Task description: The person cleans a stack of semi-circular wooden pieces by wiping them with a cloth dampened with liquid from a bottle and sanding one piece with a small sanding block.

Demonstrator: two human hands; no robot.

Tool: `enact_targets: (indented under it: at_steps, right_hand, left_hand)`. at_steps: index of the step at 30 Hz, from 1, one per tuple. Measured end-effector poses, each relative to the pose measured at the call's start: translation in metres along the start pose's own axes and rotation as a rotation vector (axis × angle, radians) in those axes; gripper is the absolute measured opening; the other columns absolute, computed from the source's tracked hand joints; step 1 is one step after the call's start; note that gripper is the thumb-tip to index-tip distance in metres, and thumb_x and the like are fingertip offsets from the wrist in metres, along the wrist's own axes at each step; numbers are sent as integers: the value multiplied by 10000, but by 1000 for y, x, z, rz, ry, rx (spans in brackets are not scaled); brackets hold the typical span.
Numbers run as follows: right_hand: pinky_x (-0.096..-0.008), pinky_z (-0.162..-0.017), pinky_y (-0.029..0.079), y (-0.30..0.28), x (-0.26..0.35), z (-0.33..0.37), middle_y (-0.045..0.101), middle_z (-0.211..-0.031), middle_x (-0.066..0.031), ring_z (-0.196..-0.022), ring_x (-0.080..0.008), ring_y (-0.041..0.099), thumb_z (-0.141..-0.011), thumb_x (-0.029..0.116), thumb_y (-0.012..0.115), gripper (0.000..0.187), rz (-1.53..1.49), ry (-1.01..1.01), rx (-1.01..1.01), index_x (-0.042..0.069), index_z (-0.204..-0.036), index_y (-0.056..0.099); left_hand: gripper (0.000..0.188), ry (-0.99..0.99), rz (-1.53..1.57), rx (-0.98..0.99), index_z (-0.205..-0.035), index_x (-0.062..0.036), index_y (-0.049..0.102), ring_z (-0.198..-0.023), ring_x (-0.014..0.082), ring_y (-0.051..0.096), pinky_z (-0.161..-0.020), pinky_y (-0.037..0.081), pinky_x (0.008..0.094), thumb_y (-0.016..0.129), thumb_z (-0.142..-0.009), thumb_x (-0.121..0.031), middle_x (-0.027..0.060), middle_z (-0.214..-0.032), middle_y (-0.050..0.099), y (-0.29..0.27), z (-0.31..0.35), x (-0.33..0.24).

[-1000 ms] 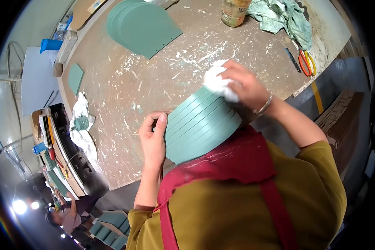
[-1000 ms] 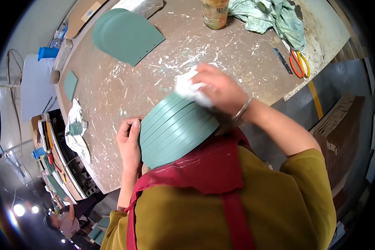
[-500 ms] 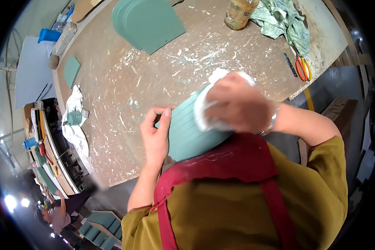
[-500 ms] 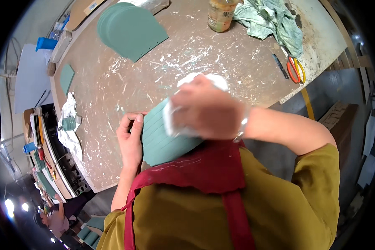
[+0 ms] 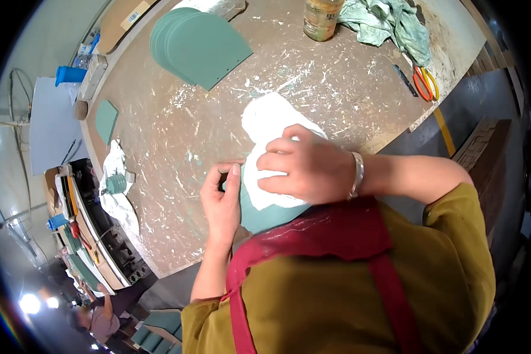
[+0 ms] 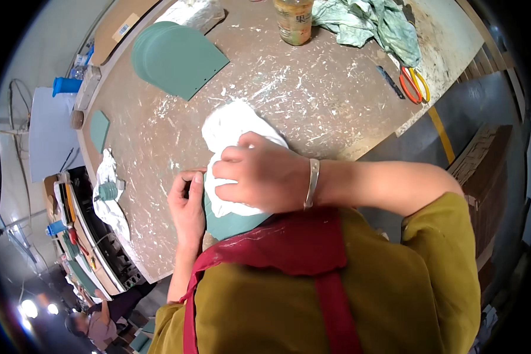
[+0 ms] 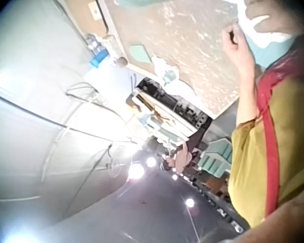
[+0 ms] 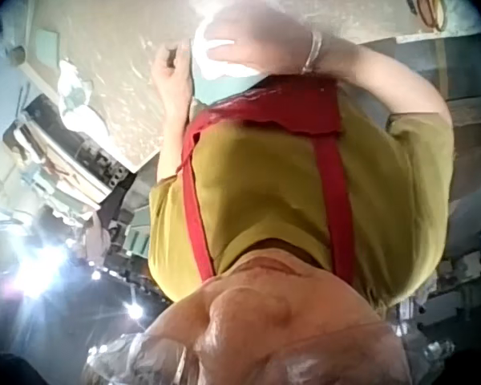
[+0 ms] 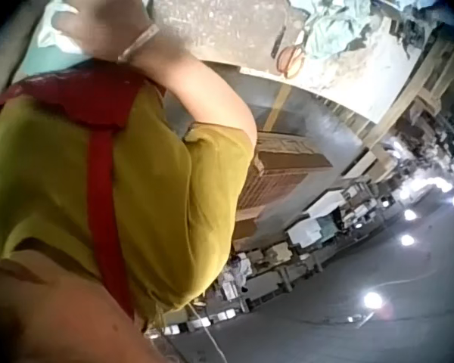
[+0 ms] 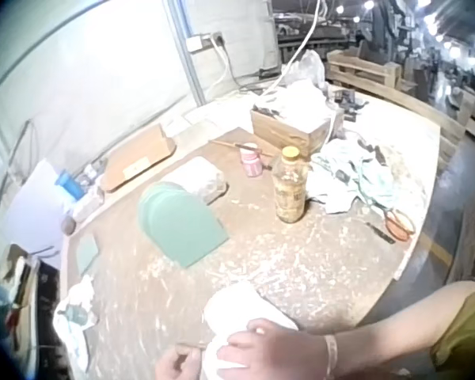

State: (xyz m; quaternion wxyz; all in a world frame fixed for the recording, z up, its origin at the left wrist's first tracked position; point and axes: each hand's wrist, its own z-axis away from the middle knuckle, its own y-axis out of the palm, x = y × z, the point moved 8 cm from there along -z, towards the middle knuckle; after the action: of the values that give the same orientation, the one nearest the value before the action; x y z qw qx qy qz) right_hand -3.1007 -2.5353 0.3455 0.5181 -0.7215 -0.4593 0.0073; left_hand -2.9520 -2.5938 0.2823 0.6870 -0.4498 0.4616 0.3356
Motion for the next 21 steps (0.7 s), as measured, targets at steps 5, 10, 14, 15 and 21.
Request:
enact_targets:
  at_steps: [5, 10, 14, 15, 21]
  right_hand:
    - [-354, -830, 459, -33, -106, 73, 610, -962, -89, -923, -264, 599, -838, 116, 576, 180, -34, 531, -61, 85, -1003, 641]
    - [-267, -769, 529, -24, -141, 102, 659, -1048, -90, -878, -144, 647, -933, 75, 489, 263, -1122, 952, -623, 36, -1169, 599]
    - [-339, -858, 510, 2, -92, 36, 601, -1133, -100, -1011, -209, 583, -901, 98, 530, 283, -744, 571, -280, 130, -1170, 611]
    - [-346, -897, 476, 17, -68, 22, 582, -1141, -96, -1089, -207, 535, -884, 112, 560, 288, -485, 285, -157, 111, -1168, 607]
    - [-247, -819, 475, 51, -115, 81, 593, -1111, -37, -963, -107, 571, -932, 80, 515, 300, -1255, 842, -335, 16, -1222, 555]
  left_hand:
    - [113, 7, -35, 9, -944, -3, 619, -801, 87, 537, -718, 433, 245, 603, -918, -112, 43, -914, 661, 1, 4, 3]
    - [178, 103, -359, 167, -984, -20, 624, -811, 141, 578, -683, 436, 274, 670, -848, -126, 62, -888, 638, 6, -8, -18]
    - [189, 137, -440, 337, -1010, -16, 614, -832, 234, 563, -728, 437, 321, 609, -886, -157, 111, -905, 582, 17, -20, -25]
    - [187, 185, -477, 371, -1013, -14, 612, -833, 253, 556, -743, 436, 331, 590, -898, -161, 123, -906, 570, 20, -21, -25]
    - [275, 234, -576, 327, -1042, -5, 600, -878, 351, 543, -785, 432, 393, 440, -972, -218, 173, -916, 545, 26, -15, -30]
